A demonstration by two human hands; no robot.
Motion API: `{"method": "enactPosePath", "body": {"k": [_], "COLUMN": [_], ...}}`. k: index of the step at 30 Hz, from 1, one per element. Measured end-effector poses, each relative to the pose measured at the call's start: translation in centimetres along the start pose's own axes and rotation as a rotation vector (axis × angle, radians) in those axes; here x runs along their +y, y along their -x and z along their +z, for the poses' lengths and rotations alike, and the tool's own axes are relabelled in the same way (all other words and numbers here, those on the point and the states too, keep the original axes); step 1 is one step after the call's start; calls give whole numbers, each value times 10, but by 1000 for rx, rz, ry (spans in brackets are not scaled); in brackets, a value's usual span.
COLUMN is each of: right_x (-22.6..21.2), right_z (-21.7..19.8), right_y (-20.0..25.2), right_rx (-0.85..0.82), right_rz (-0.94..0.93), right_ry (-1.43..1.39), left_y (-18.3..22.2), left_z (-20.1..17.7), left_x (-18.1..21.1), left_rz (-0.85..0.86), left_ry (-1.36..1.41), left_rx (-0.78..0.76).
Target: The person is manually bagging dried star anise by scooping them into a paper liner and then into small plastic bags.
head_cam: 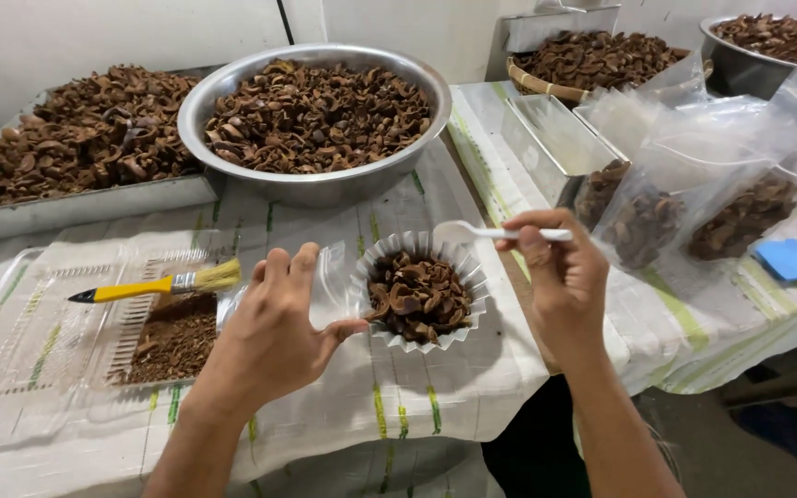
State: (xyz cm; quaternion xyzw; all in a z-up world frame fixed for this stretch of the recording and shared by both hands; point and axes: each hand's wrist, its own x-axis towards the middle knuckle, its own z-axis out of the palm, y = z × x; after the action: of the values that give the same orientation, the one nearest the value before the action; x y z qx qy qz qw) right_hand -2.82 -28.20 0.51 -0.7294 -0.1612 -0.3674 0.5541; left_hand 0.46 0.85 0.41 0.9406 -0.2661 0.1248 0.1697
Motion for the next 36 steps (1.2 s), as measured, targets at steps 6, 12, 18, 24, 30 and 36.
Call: {"method": "enactPosePath", "body": {"k": [6,12,18,24,30,36], "right_x": [2,0,0,15,27,31], "right_z": [4,7,14,11,3,1], "right_y": [18,14,4,9,15,20], "right_rx": [-66,27,27,79,170,221], "right_rz": [78,170,405,545,581,592], "right_ry": [161,136,-49,-293,-424,-584], "left_y": [2,1,-1,-1,-21,-39], "left_z": [1,4,4,-4,-26,-34], "left_x": [-1,-1,-2,0,12,14], "left_rz": [18,10,-5,6,9,53], "left_ry": [-28,-10,-9,43,64,124], "left_rx": [44,29,-3,-32,-97,-172]}}
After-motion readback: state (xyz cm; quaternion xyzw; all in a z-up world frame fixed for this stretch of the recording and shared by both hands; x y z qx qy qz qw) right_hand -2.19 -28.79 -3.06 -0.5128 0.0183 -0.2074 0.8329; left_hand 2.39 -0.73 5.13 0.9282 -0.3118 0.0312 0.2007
